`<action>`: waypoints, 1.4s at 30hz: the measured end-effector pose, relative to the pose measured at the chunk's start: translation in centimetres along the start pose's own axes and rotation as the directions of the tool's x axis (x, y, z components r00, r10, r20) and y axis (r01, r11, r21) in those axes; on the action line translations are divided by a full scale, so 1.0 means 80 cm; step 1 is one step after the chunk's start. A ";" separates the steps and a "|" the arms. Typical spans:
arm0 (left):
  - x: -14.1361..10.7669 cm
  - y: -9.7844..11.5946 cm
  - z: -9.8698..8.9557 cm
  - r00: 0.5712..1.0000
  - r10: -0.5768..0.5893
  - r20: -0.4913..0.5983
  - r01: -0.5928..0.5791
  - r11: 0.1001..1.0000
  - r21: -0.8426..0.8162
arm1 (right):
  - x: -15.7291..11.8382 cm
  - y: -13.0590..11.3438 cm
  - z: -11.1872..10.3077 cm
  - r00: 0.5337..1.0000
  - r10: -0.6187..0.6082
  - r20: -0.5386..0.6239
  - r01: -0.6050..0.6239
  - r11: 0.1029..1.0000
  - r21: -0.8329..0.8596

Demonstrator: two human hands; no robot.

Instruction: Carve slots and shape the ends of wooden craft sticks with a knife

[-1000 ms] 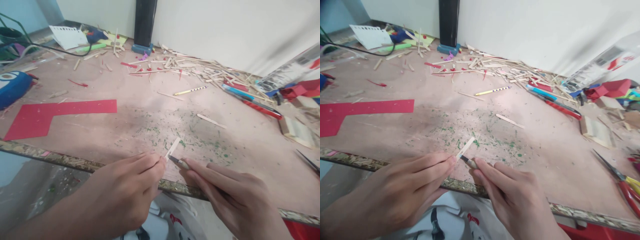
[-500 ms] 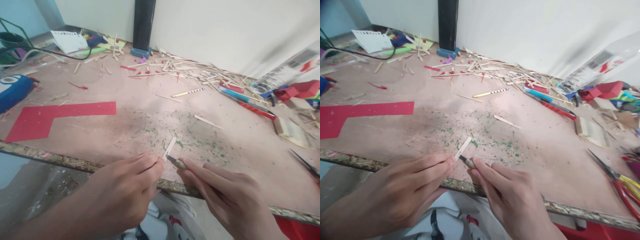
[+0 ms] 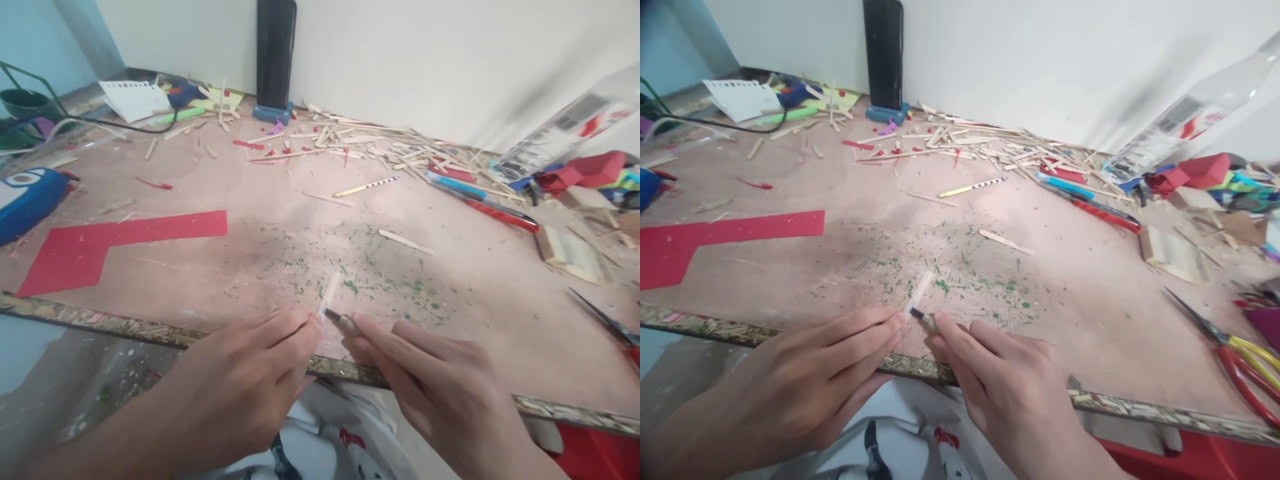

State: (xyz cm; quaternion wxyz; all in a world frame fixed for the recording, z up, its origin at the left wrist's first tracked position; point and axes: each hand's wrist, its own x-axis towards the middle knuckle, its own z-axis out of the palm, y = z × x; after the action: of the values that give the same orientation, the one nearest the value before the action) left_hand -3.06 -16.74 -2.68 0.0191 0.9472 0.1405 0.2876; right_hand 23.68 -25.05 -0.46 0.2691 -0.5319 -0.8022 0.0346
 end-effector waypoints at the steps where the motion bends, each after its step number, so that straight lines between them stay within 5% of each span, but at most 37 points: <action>1: 0.000 0.000 0.000 1.000 -0.003 -0.006 0.003 1.000 0.000 | 0.002 0.000 -0.001 1.000 0.001 0.005 -0.001 1.000 0.013; 8: 0.000 0.005 0.003 0.999 -0.031 -0.029 0.031 0.999 0.024 | 0.009 -0.002 -0.014 0.989 0.145 -0.025 -0.141 0.982 0.122; 18: 0.000 0.004 0.005 0.999 -0.044 -0.024 0.043 0.998 -0.040 | -0.001 0.003 -0.002 0.981 0.186 0.060 -0.194 0.963 0.185; 29: -0.005 0.005 0.005 0.997 -0.076 -0.013 0.076 0.997 -0.014 | -0.003 0.006 -0.008 0.970 0.241 -0.046 -0.228 0.955 0.188; 42: 0.004 0.007 0.002 0.992 -0.119 -0.051 0.116 0.992 -0.045 | 0.023 0.008 -0.026 0.994 0.085 0.068 -0.084 0.996 -0.026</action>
State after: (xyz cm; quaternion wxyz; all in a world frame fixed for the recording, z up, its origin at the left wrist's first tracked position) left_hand -2.61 -17.24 -2.56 0.0520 0.9286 0.1905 0.3141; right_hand 24.62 -23.65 1.85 0.2335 -0.5670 -0.7880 0.0551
